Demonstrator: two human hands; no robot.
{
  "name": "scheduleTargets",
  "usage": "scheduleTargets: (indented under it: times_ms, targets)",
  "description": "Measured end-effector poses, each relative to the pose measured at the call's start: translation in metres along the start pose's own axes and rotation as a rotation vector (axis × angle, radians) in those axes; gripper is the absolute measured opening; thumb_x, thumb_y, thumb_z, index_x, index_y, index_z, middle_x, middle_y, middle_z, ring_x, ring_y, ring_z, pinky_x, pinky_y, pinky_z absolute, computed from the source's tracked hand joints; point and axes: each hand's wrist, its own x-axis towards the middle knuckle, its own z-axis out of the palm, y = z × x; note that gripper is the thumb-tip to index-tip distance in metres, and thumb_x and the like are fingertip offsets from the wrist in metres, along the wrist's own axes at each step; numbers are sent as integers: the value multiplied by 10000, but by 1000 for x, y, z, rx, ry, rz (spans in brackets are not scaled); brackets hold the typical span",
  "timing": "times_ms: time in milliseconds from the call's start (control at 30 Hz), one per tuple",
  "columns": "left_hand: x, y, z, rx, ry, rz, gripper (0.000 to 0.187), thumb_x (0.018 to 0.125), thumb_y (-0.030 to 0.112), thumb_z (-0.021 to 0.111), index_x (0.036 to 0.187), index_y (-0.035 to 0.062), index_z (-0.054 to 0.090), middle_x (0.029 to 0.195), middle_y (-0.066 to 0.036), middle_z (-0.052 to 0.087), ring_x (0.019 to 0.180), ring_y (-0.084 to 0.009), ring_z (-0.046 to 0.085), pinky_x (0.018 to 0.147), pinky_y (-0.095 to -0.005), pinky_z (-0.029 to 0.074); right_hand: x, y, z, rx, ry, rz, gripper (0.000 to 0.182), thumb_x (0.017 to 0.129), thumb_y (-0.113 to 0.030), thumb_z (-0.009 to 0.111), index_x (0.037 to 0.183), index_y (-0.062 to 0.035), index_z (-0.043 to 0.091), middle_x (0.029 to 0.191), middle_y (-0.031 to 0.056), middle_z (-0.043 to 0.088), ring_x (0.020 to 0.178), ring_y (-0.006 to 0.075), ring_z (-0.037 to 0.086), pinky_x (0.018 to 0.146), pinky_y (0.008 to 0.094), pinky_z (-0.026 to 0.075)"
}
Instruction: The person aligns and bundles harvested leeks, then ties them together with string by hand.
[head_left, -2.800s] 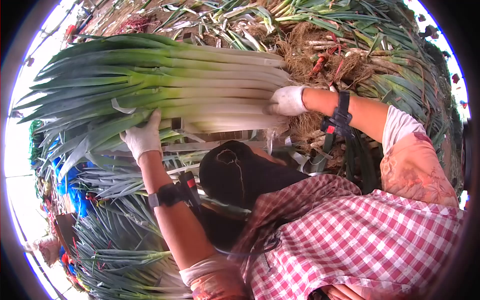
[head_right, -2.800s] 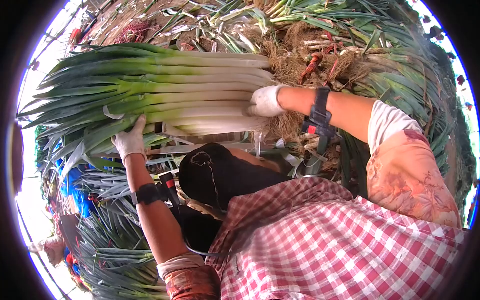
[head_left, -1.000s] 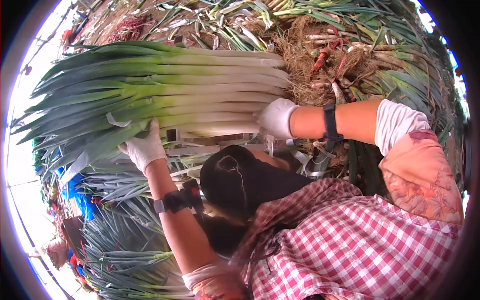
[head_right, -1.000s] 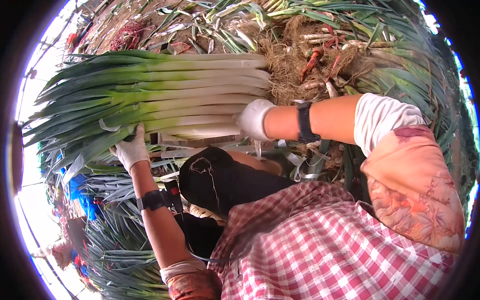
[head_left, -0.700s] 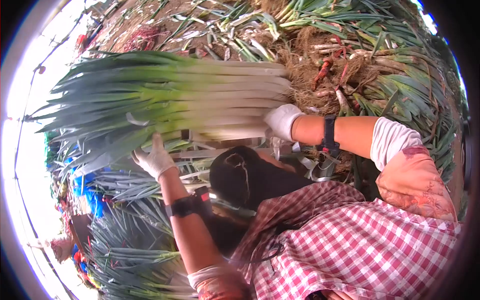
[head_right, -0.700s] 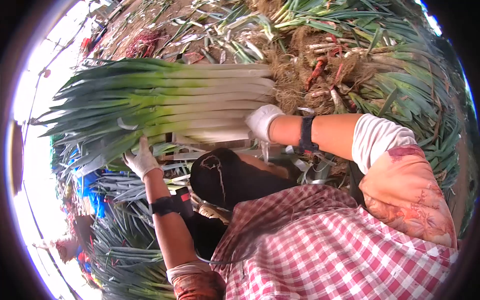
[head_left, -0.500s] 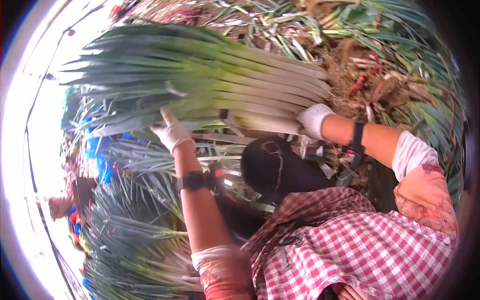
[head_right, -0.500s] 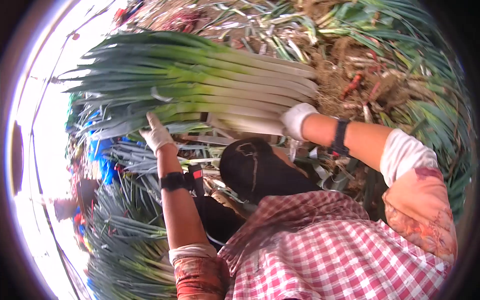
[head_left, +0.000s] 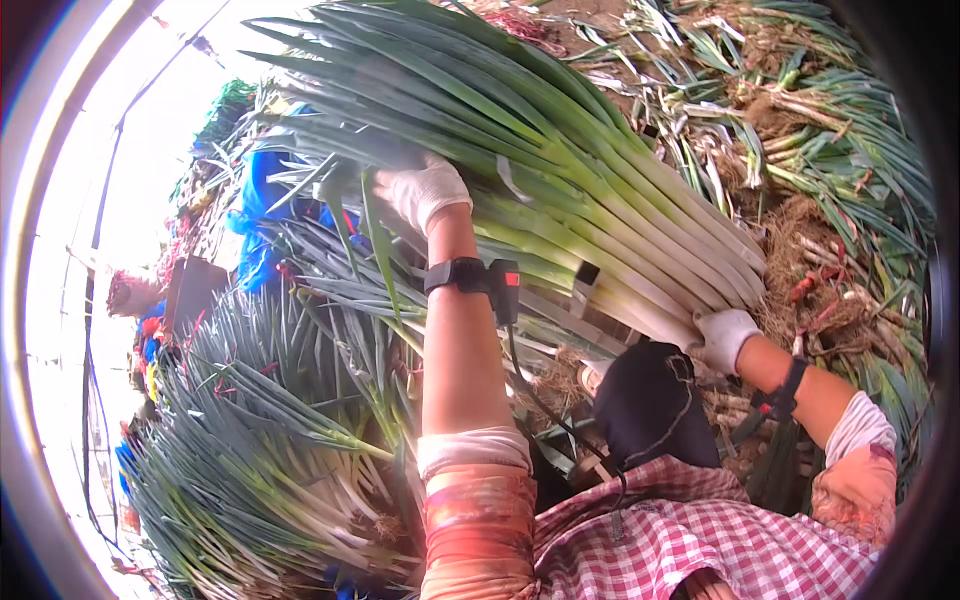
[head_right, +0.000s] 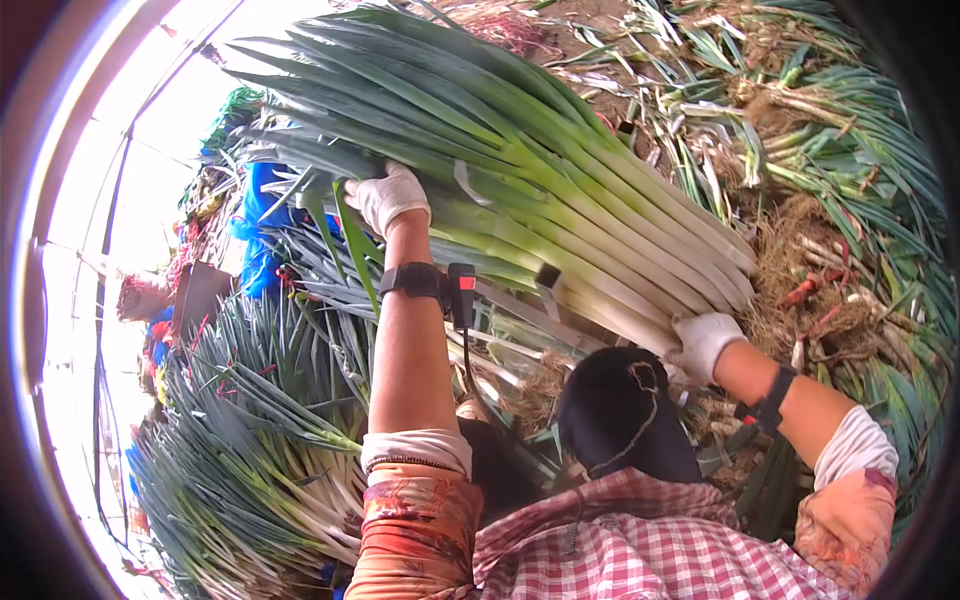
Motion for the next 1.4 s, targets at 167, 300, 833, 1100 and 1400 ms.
scheduleTargets:
  times_ms: [167,300,833,1100,1400]
  targets:
    - [26,28,-21,128,-153,-93,676,750,430,627,1187,-46,428,1183,-236,501,1109,-336,510,922,-375,417,4,4,6,-7,0,-16,509,797,-393,552,1093,18,504,963,198,628,921,339,601,794,414,467]
    - [72,5,-27,204,-276,171,665,740,485,611,1111,-63,549,1149,-237,563,1050,-341,563,865,-386,451,4,0,-4,-34,-61,10,529,796,-398,556,1104,28,498,977,188,627,930,336,596,790,408,464]
    - [197,-89,43,-565,-790,-25,464,832,344,619,1159,23,546,975,-92,588,847,-192,561,719,-323,475,13,-4,-10,-36,-261,121,549,789,-450,550,1167,-51,540,982,173,628,923,324,604,790,407,477]
    - [172,-129,33,-1042,-876,-377,568,880,360,541,1325,59,357,1167,-104,576,961,-303,597,827,-426,497,4,4,16,45,-20,116,569,773,-431,586,1193,-52,518,1037,159,618,971,309,593,827,397,467]
    - [99,-222,-43,-61,-669,-213,430,858,244,549,1185,-35,518,1080,-135,604,925,-230,577,859,-319,428,-5,15,28,94,128,89,481,774,-401,582,1136,-84,572,1038,146,629,967,307,599,824,398,472]
